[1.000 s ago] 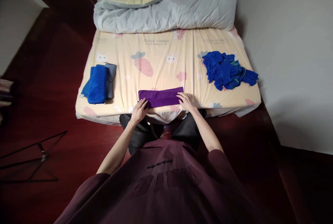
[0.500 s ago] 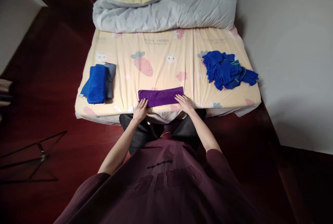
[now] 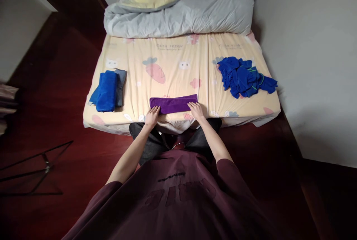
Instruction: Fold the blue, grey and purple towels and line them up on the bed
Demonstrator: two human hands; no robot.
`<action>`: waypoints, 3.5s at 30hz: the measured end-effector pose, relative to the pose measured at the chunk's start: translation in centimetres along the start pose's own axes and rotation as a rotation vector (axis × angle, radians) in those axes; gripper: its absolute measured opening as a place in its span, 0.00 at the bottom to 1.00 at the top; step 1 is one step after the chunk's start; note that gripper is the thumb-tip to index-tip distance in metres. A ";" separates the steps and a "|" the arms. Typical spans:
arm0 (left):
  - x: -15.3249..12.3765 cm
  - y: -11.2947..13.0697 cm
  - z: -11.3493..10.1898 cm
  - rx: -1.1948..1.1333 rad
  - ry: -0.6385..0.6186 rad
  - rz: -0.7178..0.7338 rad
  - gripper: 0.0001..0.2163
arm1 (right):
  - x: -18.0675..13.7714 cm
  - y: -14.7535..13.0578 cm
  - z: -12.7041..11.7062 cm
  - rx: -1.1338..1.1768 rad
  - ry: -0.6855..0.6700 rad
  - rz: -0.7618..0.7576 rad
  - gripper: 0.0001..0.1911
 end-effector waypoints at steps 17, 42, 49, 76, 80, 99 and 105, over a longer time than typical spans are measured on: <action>-1.9 0.8 -1.6 0.060 -0.083 0.096 0.29 | -1.8 -0.3 -2.2 0.002 -0.070 -0.029 0.33; -2.6 -5.6 -2.5 -0.516 0.155 -0.306 0.19 | -2.7 7.6 -0.9 0.793 0.217 0.359 0.26; -2.5 -5.6 -2.8 -0.551 0.187 -0.316 0.18 | -2.4 7.7 -0.9 0.760 0.243 0.360 0.28; -0.8 -6.1 -2.9 -0.371 0.123 -0.587 0.16 | -1.9 8.0 -0.2 0.439 0.154 0.453 0.21; -1.1 -4.0 -4.1 -0.270 0.212 -0.465 0.19 | -1.8 6.8 -1.4 0.296 0.175 0.459 0.18; 0.2 1.4 0.9 -0.287 -0.019 0.014 0.34 | -0.8 -2.5 0.8 0.202 0.049 0.004 0.28; -0.4 -0.5 -0.5 -0.283 -0.025 -0.004 0.35 | -0.6 -1.9 0.8 0.228 0.054 -0.017 0.27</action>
Point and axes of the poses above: each hand's wrist, its own x-axis towards the middle knuckle, its own z-axis out of the palm, y = z × x, the point moved 8 cm from there along x, towards the middle knuckle, and after that the axes turned 5 degrees about -x, right-handed, at the moved point
